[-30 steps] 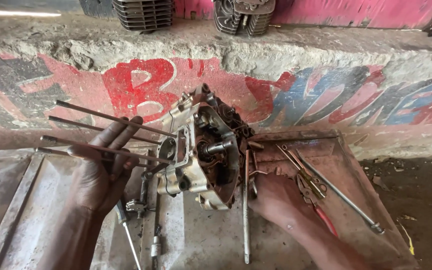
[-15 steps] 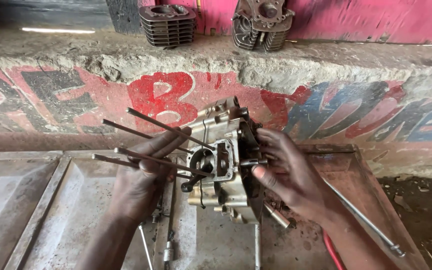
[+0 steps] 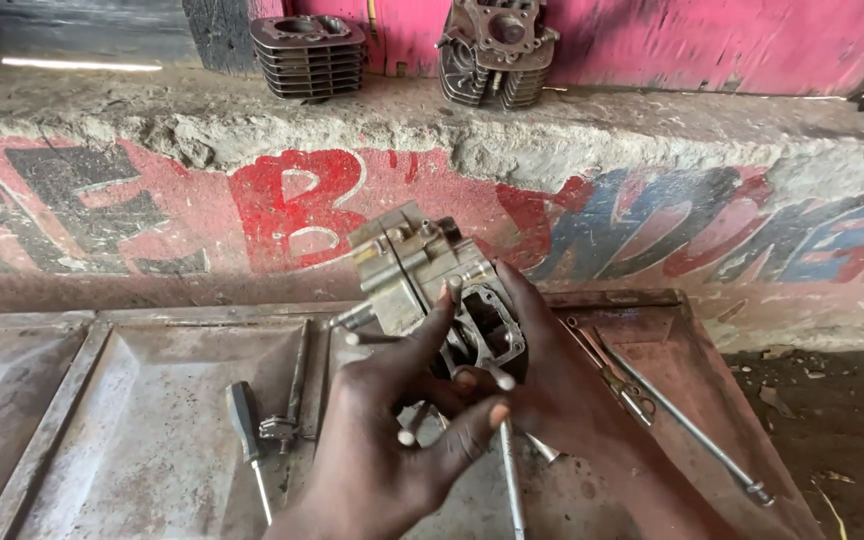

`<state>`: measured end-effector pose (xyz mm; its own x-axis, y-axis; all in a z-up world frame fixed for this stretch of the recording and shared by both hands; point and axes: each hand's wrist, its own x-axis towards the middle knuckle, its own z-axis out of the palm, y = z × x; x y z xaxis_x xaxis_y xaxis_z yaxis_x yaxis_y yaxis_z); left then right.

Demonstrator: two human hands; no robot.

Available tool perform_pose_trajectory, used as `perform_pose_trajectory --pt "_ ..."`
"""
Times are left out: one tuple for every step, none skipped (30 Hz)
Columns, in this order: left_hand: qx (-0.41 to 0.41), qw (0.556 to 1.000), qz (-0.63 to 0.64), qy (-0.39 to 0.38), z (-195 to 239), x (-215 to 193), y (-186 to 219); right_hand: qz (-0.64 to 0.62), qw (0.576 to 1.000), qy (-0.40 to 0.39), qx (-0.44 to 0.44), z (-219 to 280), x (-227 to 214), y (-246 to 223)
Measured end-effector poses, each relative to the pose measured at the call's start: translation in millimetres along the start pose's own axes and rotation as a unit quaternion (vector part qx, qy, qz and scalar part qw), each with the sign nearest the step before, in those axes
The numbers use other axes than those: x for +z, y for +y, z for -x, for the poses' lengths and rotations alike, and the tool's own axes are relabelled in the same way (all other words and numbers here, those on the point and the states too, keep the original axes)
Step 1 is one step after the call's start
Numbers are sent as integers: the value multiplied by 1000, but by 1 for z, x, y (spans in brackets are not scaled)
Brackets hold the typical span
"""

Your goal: Separating the two halves of a motorcycle engine crankcase using a prying tool and hands.

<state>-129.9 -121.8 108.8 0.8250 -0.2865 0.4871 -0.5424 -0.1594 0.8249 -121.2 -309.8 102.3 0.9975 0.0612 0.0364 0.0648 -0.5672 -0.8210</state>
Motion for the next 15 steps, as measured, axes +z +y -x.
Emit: perform_pose_trajectory --pt "46 999 -7 -8 2 3 1 -2 999 22 -48 -1 2 4" --pt "94 995 -14 -16 3 6 2 -3 994 47 -97 -2 4 7" --pt "98 995 -14 -17 3 8 3 -3 994 50 -98 -3 7 10" --pt "63 997 -8 -44 5 9 4 -15 990 85 -108 -4 12 13" --pt "29 997 -3 -70 7 10 5 -28 985 120 -118 -5 16 16" --pt "30 997 -6 -69 7 9 3 -29 985 119 -121 -5 18 19" --pt "44 995 -11 -84 8 9 1 -22 985 140 -98 -6 20 23" --pt "60 993 -17 -98 8 7 -2 -15 984 160 -78 -9 22 25" --pt "61 993 -22 -95 4 -1 -1 -17 984 159 -83 -8 22 22" --pt "54 986 -19 -157 0 -8 0 -28 983 164 -72 -7 22 19" --pt "46 975 -17 -219 -3 -16 1 -39 983 169 -61 -7 21 16" --pt "45 975 -18 -217 -6 -35 10 -39 983 167 -61 -5 20 9" --pt "12 961 56 -271 -9 -53 18 -51 983 152 -86 -4 19 4" --pt "-22 937 131 -322 -10 -71 27 -63 983 136 -109 -2 18 -1" --pt "-24 938 132 -320 -14 -78 8 -63 983 133 -108 -3 19 2"
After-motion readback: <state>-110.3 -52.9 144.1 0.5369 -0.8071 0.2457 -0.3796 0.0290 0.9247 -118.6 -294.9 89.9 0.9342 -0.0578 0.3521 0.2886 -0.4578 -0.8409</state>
